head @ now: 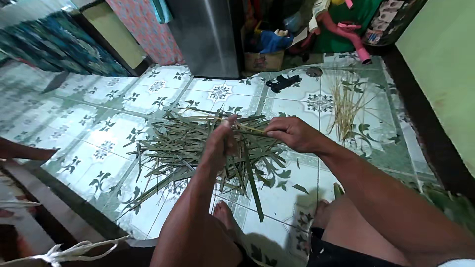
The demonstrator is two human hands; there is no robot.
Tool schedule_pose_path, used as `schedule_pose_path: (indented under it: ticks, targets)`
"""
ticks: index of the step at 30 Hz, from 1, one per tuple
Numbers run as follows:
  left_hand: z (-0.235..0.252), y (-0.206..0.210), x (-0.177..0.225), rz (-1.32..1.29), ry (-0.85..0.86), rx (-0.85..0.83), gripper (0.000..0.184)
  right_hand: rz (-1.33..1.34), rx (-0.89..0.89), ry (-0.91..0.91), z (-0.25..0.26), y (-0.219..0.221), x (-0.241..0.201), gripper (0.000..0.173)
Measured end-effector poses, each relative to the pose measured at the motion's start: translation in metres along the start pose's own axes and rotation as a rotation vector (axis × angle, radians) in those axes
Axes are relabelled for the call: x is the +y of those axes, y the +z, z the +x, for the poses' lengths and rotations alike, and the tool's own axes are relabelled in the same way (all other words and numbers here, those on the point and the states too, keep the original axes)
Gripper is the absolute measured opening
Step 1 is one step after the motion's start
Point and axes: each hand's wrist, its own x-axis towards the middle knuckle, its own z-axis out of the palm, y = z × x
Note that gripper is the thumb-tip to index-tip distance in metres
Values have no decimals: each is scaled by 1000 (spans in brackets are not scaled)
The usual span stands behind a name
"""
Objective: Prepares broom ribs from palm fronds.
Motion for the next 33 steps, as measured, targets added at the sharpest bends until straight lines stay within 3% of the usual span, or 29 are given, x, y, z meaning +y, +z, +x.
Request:
schedule_pose_path:
  ticks: [5,7,10,15,21,24,29,33]
  targets:
    - [3,-9,9,-126,83,66,45,49,-183,208,2,-2,1,24]
    - [0,-3,5,-98,85,70,46,59,-151,243,3,5,-4,22]
    - [-1,8,-2,-24,73,58,47,12,-25,181,6,16,-8,19]
    - [-6,34,-11,140,-19,-80,40,30,31,126,10,18,-13,24]
    - [3,8,3,0,36,-30,49,-63,143,-14,7,20,-9,19]
    - [-2,16,-4,-10,-9,-95,48,-99,141,-40,7,19,-11,19]
    - [5,-14,17,-79,134,51,43,-74,124,-40,5,16,-12,19]
    - [-4,12,-4,-15,18,-51,49,-74,110,-33,6,17,-11,21]
